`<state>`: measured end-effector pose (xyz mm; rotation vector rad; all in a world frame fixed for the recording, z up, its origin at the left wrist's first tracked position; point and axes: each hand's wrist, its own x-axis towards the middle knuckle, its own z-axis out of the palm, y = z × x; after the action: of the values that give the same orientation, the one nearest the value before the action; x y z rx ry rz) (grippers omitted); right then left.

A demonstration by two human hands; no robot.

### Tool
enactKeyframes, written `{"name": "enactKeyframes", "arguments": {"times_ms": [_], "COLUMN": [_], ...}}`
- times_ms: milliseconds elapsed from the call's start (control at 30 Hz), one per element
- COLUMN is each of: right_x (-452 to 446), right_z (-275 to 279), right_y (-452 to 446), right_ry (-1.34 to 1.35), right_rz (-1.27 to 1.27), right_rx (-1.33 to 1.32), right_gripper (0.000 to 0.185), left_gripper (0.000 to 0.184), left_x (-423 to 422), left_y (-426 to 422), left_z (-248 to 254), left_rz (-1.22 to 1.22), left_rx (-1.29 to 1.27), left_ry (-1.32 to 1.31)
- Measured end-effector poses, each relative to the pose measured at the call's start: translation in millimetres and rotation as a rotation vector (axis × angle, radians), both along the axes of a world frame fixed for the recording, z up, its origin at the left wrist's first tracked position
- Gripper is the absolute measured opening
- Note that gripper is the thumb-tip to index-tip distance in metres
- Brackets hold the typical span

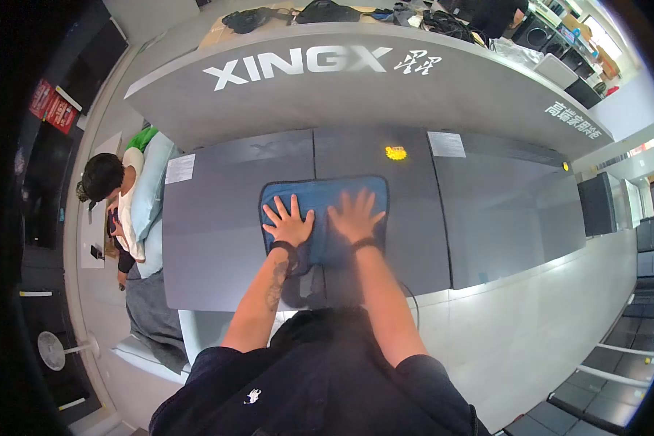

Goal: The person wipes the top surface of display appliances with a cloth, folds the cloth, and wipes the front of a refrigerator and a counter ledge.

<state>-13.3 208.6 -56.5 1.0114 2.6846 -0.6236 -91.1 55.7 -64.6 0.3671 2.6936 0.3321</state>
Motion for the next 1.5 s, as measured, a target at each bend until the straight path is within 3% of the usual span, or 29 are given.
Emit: {"name": "enactKeyframes", "arguments": {"times_ms": [367,667,767,1167,1500], "right_x": [-75,-140,-159,-198,-211], "right_z": [5,-26,-43,-64,-51], "right_y": [23,36,46,70,86], "right_ry": [0.015,0.132,0.193,0.301,0.341], "right_rz": [-0.116,-0.191,-0.193,-0.132,-0.084], "right_rx": [-0.041,0.123,0.287,0.443,0.317], "right_gripper": [0.075,0.068,0.061,0.064,0.066], "left_gripper": [0.075,0.078,0.078,0.082,0.085], "left_x": [-60,-119,-137,-185,-198], "left_y": [66,110,122,136,127], "left_z": [-13,-18,-17,-16,-14], "left_rz": [0.171,0.224,0.244,0.100,-0.075], "left_rx": [0.026,-0.022,-0.009,0.005,-0.040], "left_ry": [0.047,0.010,0.010,0.013,0.026]}}
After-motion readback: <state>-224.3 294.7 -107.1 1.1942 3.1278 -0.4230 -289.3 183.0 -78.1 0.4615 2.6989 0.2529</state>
